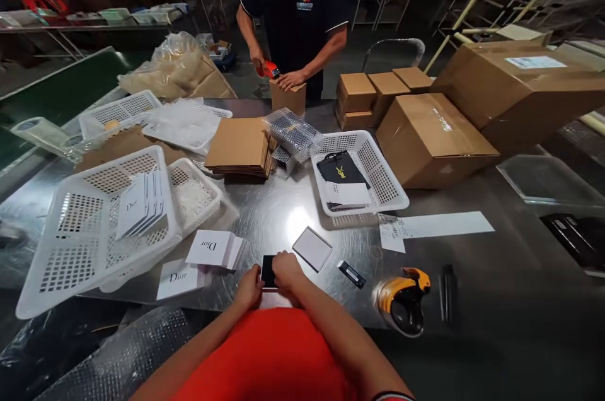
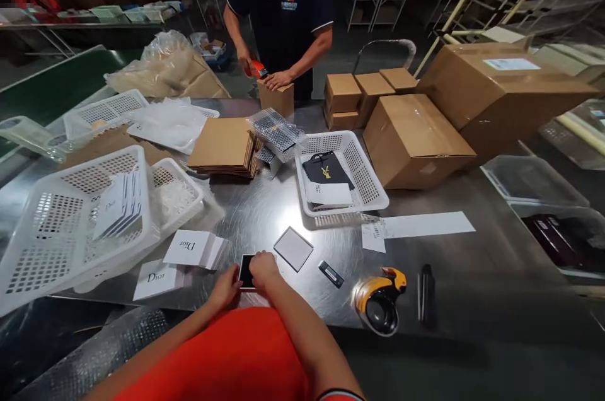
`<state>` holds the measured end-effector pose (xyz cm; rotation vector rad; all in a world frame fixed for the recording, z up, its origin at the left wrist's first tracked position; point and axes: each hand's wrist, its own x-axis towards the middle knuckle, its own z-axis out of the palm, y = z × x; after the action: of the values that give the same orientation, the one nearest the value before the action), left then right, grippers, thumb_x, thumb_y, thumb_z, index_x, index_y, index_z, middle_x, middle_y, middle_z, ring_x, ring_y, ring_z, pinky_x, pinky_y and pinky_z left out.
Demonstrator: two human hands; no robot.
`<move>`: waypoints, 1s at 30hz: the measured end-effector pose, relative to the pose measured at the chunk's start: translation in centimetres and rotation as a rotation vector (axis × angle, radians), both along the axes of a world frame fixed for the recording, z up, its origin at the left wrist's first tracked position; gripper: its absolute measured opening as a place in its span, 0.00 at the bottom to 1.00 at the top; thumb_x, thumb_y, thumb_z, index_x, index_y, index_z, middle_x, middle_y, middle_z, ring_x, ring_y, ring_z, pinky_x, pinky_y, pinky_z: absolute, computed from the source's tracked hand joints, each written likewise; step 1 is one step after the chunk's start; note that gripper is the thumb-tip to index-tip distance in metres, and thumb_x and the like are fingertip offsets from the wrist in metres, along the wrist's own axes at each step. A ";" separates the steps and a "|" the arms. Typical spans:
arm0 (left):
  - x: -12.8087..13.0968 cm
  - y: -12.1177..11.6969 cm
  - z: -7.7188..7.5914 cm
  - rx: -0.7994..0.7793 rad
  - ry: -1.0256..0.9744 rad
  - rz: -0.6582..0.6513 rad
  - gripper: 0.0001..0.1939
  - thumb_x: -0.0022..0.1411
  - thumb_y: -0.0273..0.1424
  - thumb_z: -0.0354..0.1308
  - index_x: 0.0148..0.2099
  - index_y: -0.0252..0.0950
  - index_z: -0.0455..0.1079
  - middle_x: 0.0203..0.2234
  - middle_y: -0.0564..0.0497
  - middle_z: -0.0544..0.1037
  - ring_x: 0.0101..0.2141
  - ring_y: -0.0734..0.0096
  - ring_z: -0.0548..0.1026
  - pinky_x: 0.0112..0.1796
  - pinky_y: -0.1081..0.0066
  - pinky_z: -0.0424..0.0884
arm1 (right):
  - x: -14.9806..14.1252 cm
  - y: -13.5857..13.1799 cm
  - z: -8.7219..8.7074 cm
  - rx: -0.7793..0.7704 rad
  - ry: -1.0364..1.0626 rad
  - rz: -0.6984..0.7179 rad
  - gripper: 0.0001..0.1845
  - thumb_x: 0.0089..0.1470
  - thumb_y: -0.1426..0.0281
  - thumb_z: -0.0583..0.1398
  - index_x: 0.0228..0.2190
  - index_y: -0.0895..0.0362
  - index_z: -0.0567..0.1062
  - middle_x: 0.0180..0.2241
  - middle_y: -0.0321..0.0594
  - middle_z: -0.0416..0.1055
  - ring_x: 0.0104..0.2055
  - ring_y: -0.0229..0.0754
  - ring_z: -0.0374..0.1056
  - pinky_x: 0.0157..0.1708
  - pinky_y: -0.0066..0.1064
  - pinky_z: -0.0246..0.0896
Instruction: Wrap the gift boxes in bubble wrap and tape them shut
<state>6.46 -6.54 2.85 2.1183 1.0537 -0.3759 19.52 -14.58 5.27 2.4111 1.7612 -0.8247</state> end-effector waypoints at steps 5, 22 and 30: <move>0.0 0.1 -0.2 -0.012 0.021 -0.030 0.17 0.59 0.19 0.54 0.50 0.34 0.68 0.37 0.47 0.80 0.41 0.62 0.78 0.44 0.68 0.69 | 1.6 -2.2 0.2 0.084 0.077 -0.114 0.18 0.50 0.71 0.62 0.43 0.62 0.77 0.45 0.55 0.78 0.46 0.52 0.74 0.43 0.36 0.66; 1.5 -2.5 2.0 0.314 0.259 -0.558 0.35 0.57 0.15 0.50 0.64 0.42 0.69 0.70 0.40 0.56 0.61 0.48 0.66 0.54 0.54 0.70 | 11.1 -15.0 1.1 0.182 0.006 -0.858 0.15 0.58 0.74 0.54 0.46 0.60 0.75 0.45 0.52 0.76 0.47 0.50 0.72 0.45 0.36 0.64; 1.4 -2.5 2.5 0.308 0.276 -0.536 0.32 0.59 0.18 0.50 0.64 0.41 0.69 0.70 0.42 0.58 0.61 0.51 0.67 0.58 0.55 0.67 | 15.9 -20.8 0.2 0.109 -0.036 -1.096 0.19 0.63 0.69 0.54 0.52 0.60 0.73 0.51 0.53 0.74 0.54 0.51 0.71 0.51 0.36 0.65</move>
<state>7.90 -9.01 5.40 2.6793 0.7034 -0.8252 35.38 -35.41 5.51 3.3606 0.3217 -0.6813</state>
